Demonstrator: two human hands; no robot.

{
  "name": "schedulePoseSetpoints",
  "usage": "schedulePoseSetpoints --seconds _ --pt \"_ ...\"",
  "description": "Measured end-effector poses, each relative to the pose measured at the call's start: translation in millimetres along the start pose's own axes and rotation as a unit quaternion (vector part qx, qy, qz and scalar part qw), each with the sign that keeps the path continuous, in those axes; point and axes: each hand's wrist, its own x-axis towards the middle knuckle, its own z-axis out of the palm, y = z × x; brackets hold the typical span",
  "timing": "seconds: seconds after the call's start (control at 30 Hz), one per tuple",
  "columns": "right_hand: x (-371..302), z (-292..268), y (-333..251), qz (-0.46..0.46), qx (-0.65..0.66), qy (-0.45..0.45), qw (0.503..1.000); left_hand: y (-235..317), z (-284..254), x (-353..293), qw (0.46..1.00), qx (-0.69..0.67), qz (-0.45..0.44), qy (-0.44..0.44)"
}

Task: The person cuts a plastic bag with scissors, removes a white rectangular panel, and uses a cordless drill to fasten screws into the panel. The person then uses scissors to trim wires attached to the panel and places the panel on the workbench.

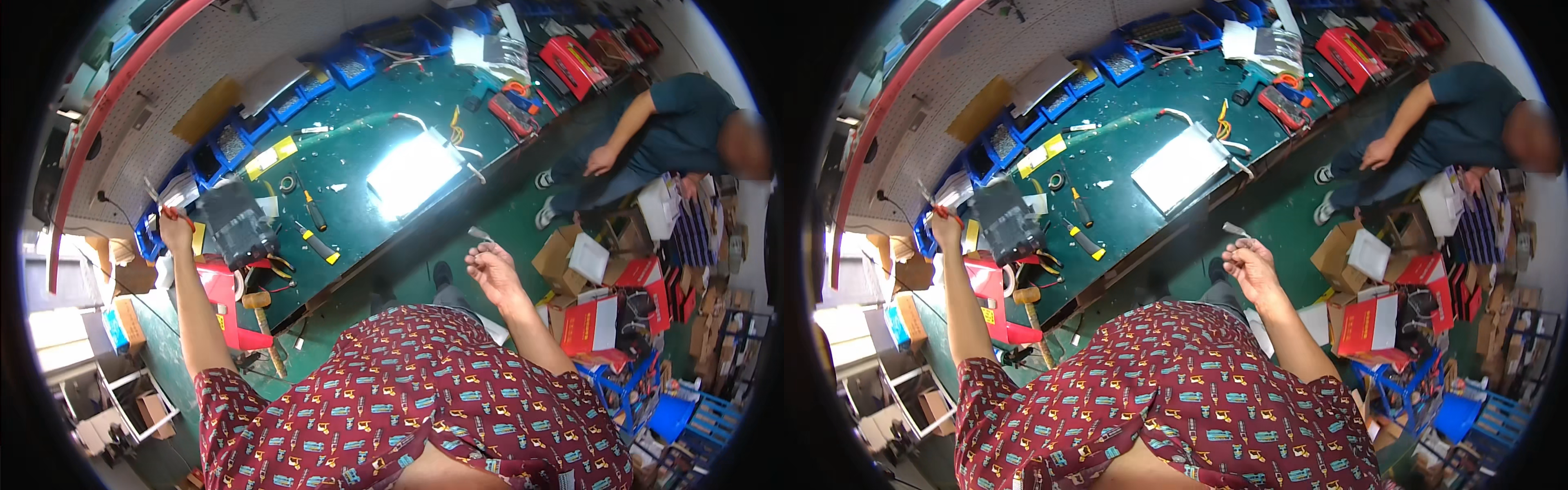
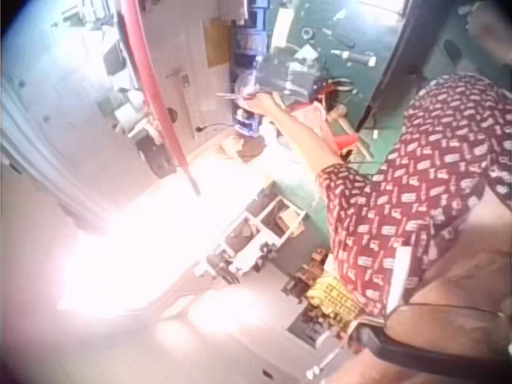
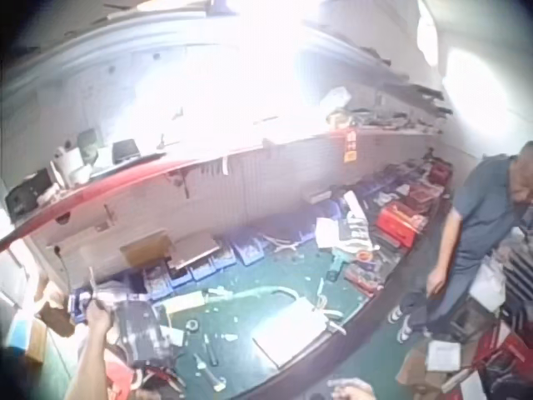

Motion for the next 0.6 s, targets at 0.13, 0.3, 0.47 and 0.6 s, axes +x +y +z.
schedulePoseSetpoints --seconds 0.13,0.3,0.47,0.6 --pt "-17.0 -3.7 14.5 -0.002 -0.002 -0.021 1.0 51.7 9.7 -17.1 0.988 0.089 0.075 0.098" --pt "-22.8 11.6 31.4 0.001 -0.078 -0.037 0.996 126.8 -32.4 -50.0 0.994 0.032 0.1 0.03" --pt "-14.1 23.7 48.3 -0.04 -0.181 -0.064 0.981 206.2 13.0 -170.4 0.948 -0.088 0.133 -0.277" --pt "-12.0 50.3 54.1 -0.052 -0.19 -0.087 0.977 220.7 84.0 -249.5 0.892 0.054 0.085 -0.44"
